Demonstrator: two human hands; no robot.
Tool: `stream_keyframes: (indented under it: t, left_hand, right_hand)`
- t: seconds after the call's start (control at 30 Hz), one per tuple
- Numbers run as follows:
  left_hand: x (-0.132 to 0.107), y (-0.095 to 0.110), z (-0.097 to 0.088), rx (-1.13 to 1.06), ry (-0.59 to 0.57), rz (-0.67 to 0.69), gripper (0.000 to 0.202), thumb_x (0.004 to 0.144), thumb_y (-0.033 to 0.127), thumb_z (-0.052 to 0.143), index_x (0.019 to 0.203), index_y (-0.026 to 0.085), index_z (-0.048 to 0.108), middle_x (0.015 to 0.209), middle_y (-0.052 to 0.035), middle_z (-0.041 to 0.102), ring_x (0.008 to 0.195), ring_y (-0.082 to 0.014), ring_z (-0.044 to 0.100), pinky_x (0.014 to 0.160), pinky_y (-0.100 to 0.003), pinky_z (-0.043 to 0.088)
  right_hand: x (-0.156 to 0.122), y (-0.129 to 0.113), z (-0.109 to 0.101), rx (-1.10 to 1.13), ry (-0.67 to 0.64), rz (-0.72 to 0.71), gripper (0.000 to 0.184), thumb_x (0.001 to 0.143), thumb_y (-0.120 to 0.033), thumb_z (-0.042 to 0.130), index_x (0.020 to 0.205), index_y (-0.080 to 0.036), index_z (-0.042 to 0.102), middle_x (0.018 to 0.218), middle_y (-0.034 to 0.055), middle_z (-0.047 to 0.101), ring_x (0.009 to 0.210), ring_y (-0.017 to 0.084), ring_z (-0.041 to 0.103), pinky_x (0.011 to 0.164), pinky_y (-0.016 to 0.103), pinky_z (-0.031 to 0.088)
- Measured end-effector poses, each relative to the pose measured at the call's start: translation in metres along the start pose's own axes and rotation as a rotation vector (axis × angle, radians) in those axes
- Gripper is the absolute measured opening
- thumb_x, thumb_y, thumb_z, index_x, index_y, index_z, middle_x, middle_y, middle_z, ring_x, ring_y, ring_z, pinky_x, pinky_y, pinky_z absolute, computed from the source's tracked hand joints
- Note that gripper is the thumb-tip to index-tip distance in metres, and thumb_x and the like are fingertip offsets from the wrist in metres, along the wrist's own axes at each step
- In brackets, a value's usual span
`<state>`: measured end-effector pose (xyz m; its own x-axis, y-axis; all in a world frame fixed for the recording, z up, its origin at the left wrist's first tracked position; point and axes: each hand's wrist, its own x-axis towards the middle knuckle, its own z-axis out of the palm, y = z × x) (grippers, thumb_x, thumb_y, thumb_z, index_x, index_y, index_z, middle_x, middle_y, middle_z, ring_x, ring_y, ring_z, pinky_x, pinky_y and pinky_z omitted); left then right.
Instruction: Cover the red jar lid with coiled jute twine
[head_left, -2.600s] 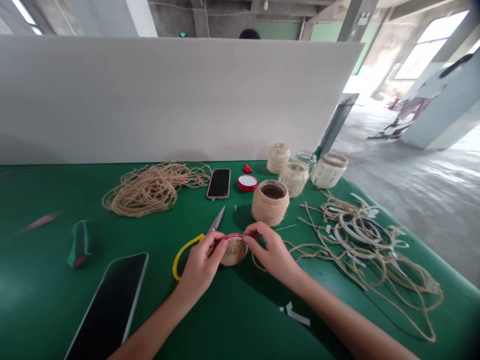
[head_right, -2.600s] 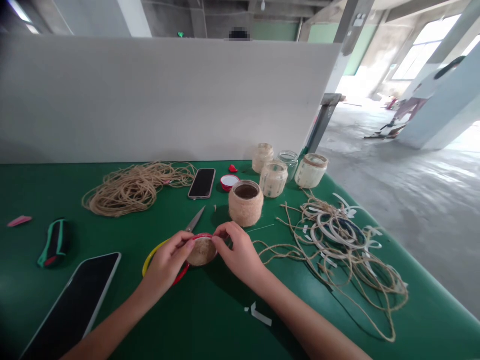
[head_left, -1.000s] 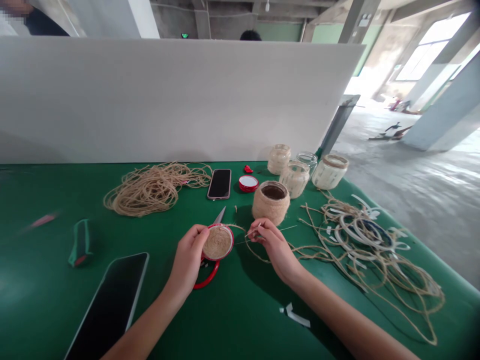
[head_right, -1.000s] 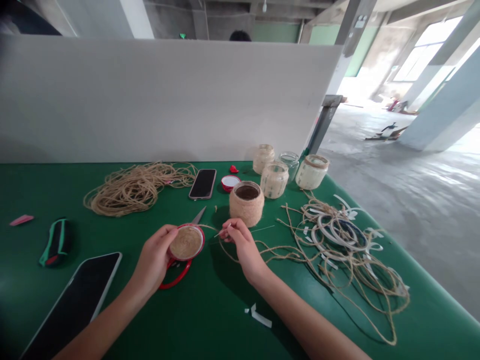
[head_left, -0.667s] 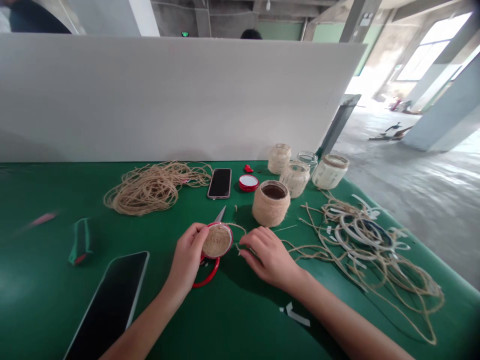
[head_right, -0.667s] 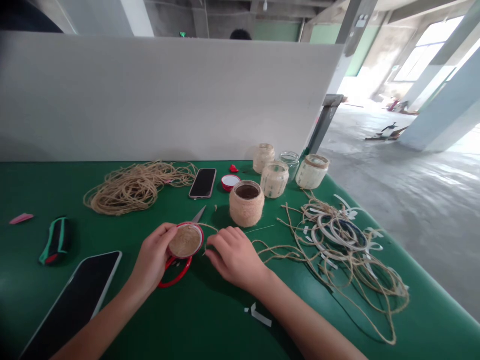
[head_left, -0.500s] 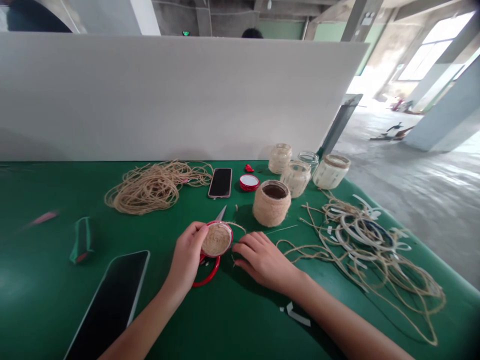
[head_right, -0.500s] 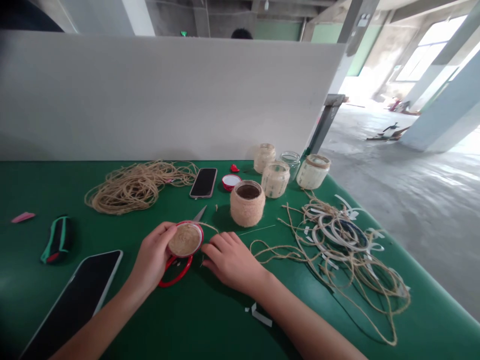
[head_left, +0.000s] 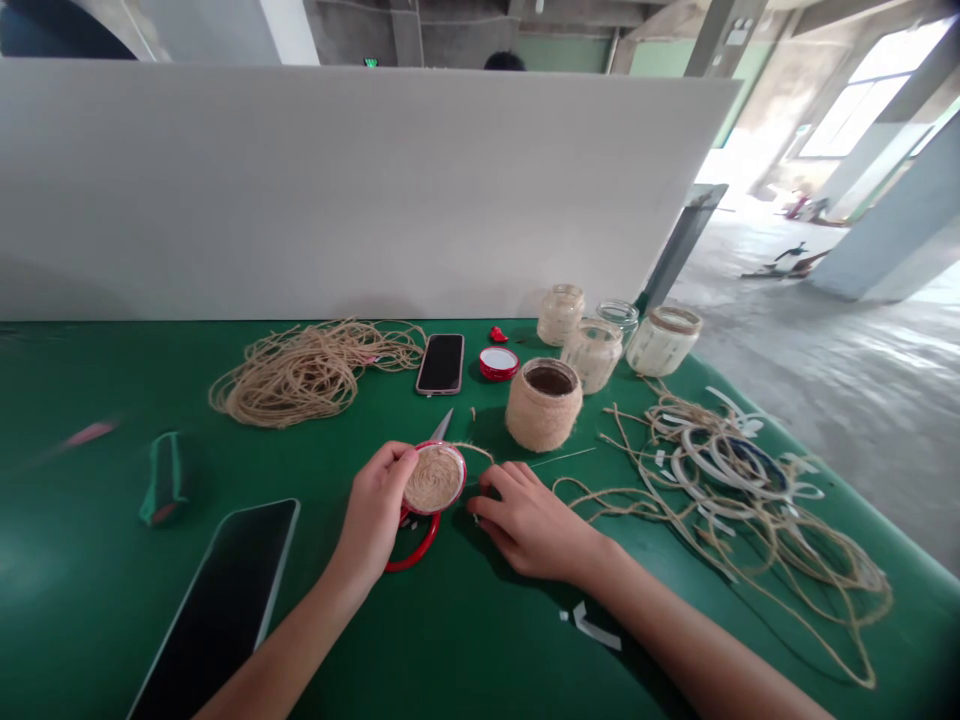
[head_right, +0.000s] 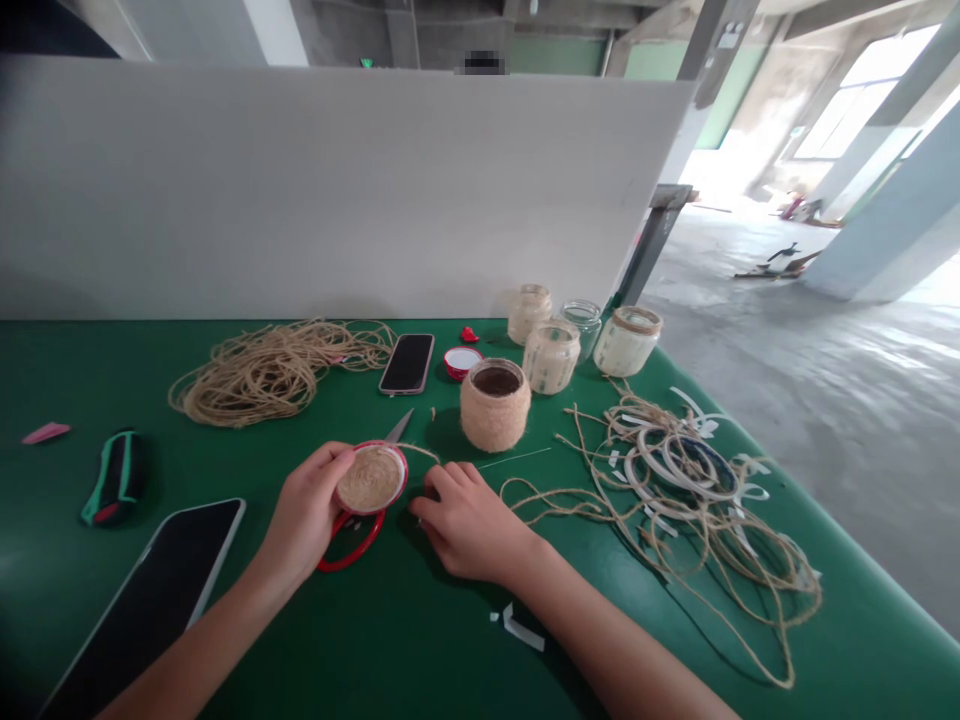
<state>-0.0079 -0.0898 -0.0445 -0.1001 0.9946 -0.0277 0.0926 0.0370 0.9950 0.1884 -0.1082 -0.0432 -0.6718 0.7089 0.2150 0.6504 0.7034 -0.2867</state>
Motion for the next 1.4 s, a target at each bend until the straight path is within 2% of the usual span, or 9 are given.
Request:
stream_keyframes:
  t: [0.13, 0.33, 0.47, 0.63, 0.77, 0.9, 1.0, 1.17, 1.4]
  left_hand:
    - [0.000, 0.001, 0.000, 0.012, -0.014, -0.017, 0.023, 0.079, 0.041, 0.049, 0.070, 0.019, 0.051, 0.061, 0.0035, 0.047, 0.054, -0.0102, 0.043, 0.047, -0.019, 0.033]
    - [-0.003, 0.006, 0.001, 0.051, -0.033, -0.018, 0.023, 0.079, 0.039, 0.048, 0.067, 0.019, 0.050, 0.060, 0.0033, 0.047, 0.054, -0.0104, 0.043, 0.047, -0.019, 0.032]
    - [-0.003, 0.007, 0.001, 0.052, -0.029, -0.016, 0.022, 0.078, 0.038, 0.048, 0.067, 0.019, 0.050, 0.060, 0.0032, 0.047, 0.054, -0.0103, 0.043, 0.047, -0.018, 0.032]
    - [-0.002, 0.006, 0.001, 0.076, -0.041, -0.007, 0.023, 0.079, 0.038, 0.048, 0.067, 0.019, 0.051, 0.060, 0.0030, 0.048, 0.055, -0.0105, 0.043, 0.047, -0.018, 0.032]
    - [-0.002, 0.003, 0.001, 0.056, -0.030, -0.014, 0.023, 0.078, 0.039, 0.049, 0.067, 0.019, 0.051, 0.059, 0.0035, 0.047, 0.054, -0.0101, 0.042, 0.047, -0.018, 0.032]
    - [-0.001, 0.001, 0.001, 0.044, -0.034, -0.014, 0.023, 0.078, 0.040, 0.050, 0.068, 0.019, 0.050, 0.059, 0.0044, 0.044, 0.053, -0.0097, 0.040, 0.047, -0.018, 0.031]
    - [-0.002, 0.002, 0.001, 0.064, -0.040, -0.014, 0.025, 0.079, 0.041, 0.049, 0.067, 0.019, 0.050, 0.059, 0.0043, 0.044, 0.054, -0.0100, 0.040, 0.047, -0.018, 0.030]
    - [-0.003, 0.005, 0.001, 0.070, -0.043, -0.011, 0.024, 0.078, 0.040, 0.050, 0.066, 0.019, 0.051, 0.059, 0.0043, 0.044, 0.054, -0.0100, 0.040, 0.047, -0.018, 0.030]
    - [-0.002, 0.003, 0.002, 0.039, -0.017, -0.025, 0.023, 0.077, 0.038, 0.051, 0.065, 0.019, 0.051, 0.057, 0.0043, 0.044, 0.052, -0.0098, 0.039, 0.046, -0.018, 0.030]
  right_hand:
    - [-0.001, 0.001, -0.001, 0.035, -0.021, 0.020, 0.019, 0.081, -0.019, 0.049, 0.097, -0.018, 0.058, 0.095, 0.0076, 0.045, 0.087, 0.020, 0.041, 0.080, 0.035, 0.034]
    - [-0.004, -0.001, -0.004, 0.098, -0.001, 0.060, 0.036, 0.068, -0.032, 0.064, 0.101, -0.018, 0.057, 0.102, 0.0076, 0.043, 0.095, 0.024, 0.038, 0.089, 0.040, 0.031]
    - [-0.003, 0.001, 0.000, 0.126, 0.037, 0.061, 0.024, 0.075, -0.016, 0.053, 0.099, -0.018, 0.058, 0.101, 0.0077, 0.044, 0.093, 0.022, 0.038, 0.088, 0.038, 0.032]
    - [0.000, 0.006, 0.003, 0.173, 0.146, 0.076, 0.036, 0.074, 0.001, 0.041, 0.099, -0.018, 0.057, 0.103, 0.0078, 0.046, 0.094, 0.020, 0.039, 0.086, 0.036, 0.033]
    - [0.001, 0.008, 0.006, 0.215, 0.153, 0.122, 0.020, 0.080, -0.006, 0.045, 0.089, -0.018, 0.059, 0.097, 0.0061, 0.046, 0.092, 0.018, 0.041, 0.084, 0.034, 0.034]
    - [0.000, 0.007, 0.011, 0.163, 0.086, 0.154, 0.008, 0.079, -0.016, 0.053, 0.083, -0.019, 0.059, 0.093, 0.0046, 0.047, 0.090, 0.019, 0.041, 0.083, 0.036, 0.032]
    - [0.000, 0.005, 0.012, 0.121, 0.058, 0.173, 0.005, 0.078, -0.018, 0.056, 0.082, -0.019, 0.059, 0.094, 0.0042, 0.047, 0.090, 0.019, 0.041, 0.084, 0.037, 0.030]
    - [0.000, 0.005, 0.010, 0.112, 0.055, 0.215, 0.014, 0.076, -0.022, 0.060, 0.090, -0.020, 0.056, 0.097, 0.0046, 0.047, 0.094, 0.020, 0.040, 0.085, 0.038, 0.030]
    - [-0.001, 0.010, 0.011, 0.072, 0.090, 0.211, 0.009, 0.085, -0.020, 0.050, 0.090, -0.022, 0.057, 0.096, 0.0043, 0.048, 0.092, 0.020, 0.040, 0.085, 0.038, 0.028]
